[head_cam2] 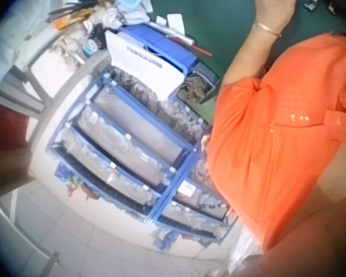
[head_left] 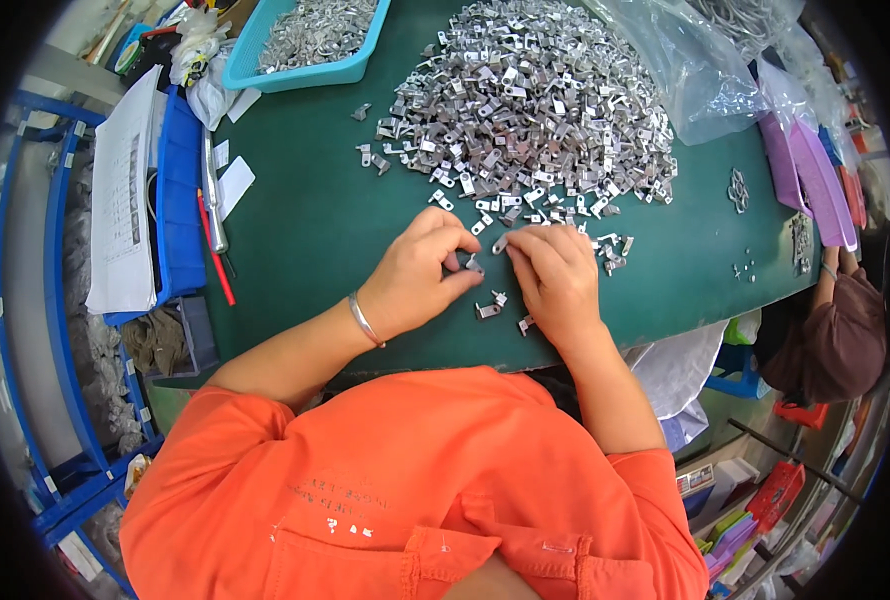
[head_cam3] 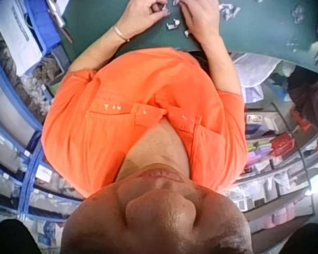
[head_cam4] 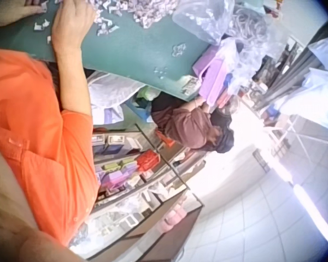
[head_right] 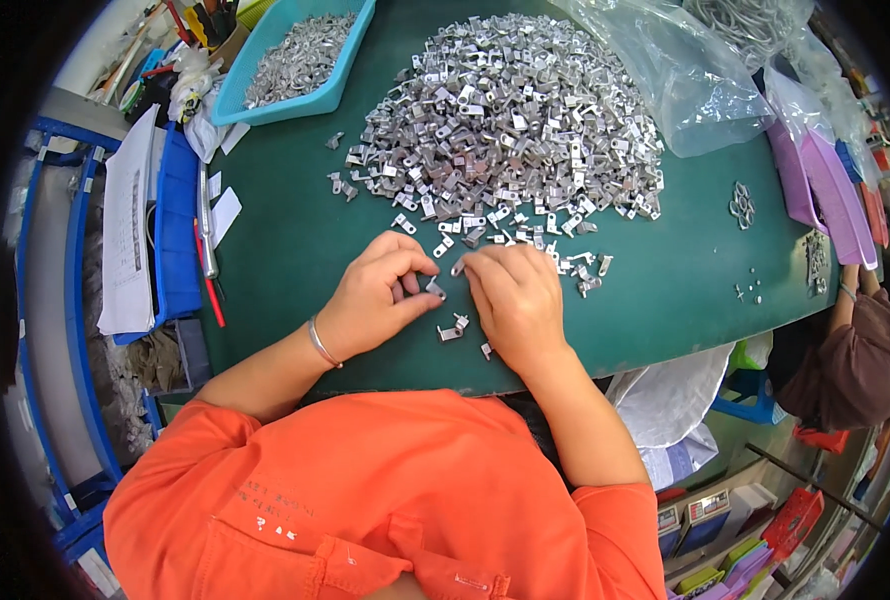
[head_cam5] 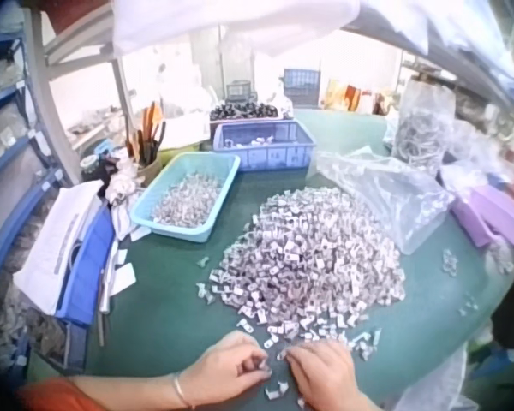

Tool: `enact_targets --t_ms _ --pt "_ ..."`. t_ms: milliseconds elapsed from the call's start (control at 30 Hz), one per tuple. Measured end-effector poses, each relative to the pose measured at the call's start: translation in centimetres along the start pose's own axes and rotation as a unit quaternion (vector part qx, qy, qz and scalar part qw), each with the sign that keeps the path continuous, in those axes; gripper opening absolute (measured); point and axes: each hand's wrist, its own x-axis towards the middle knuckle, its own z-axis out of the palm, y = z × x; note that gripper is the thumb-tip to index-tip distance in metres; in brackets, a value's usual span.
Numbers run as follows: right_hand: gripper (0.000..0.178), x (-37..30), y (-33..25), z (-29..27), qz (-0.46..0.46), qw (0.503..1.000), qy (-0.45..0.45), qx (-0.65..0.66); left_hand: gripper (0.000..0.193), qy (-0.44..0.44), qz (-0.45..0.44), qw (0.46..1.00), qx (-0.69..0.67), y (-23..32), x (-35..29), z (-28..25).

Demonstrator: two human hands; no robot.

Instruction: The person repeatedly picks up small metal brackets and screws from a large pile on a green table, inserts the screws into the brackets, and places the assembled units into a light blue basket. The task involves continuous manual assembly of small hardware components.

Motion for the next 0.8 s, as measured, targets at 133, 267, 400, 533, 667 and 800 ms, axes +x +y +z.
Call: enact_targets --t_ms 133,267,400,533,667,800 --pt "0.025 -0.8 -1.4 -0.2 0.01 0.991 0.048 0.126 0.023 0.011 -0.015 0.997 -0.08 1.3 -0.1 0.7" --pt "0.027 -1.4 -2.0 -0.5 0.101 0.975 0.041 0.193 0.017 0.001 -0.072 0.986 -0.154 1.0 -0.4 0.9" --pt "0.02 -0.1 -0.5 -1.2 0.103 0.987 -0.024 0.117 0.013 -0.005 -0.143 0.968 -0.207 1.1 -0.5 0.6" --pt "0.024 0.7 -0.3 -0.4 0.015 0.998 -0.057 -0.01 0.012 -0.002 -0.158 0.967 -0.2 1.3 -0.6 0.5" --pt "0.027 -0.2 0.2 -0.5 0.045 0.999 -0.003 -0.005 0.012 0.017 -0.14 0.964 -0.226 1.2 -0.7 0.3" --pt "0.023 -0.3 0.6 -1.4 0.083 0.995 0.057 0.011 0.015 0.152 -0.081 0.963 -0.207 0.7 2.3 -3.4"
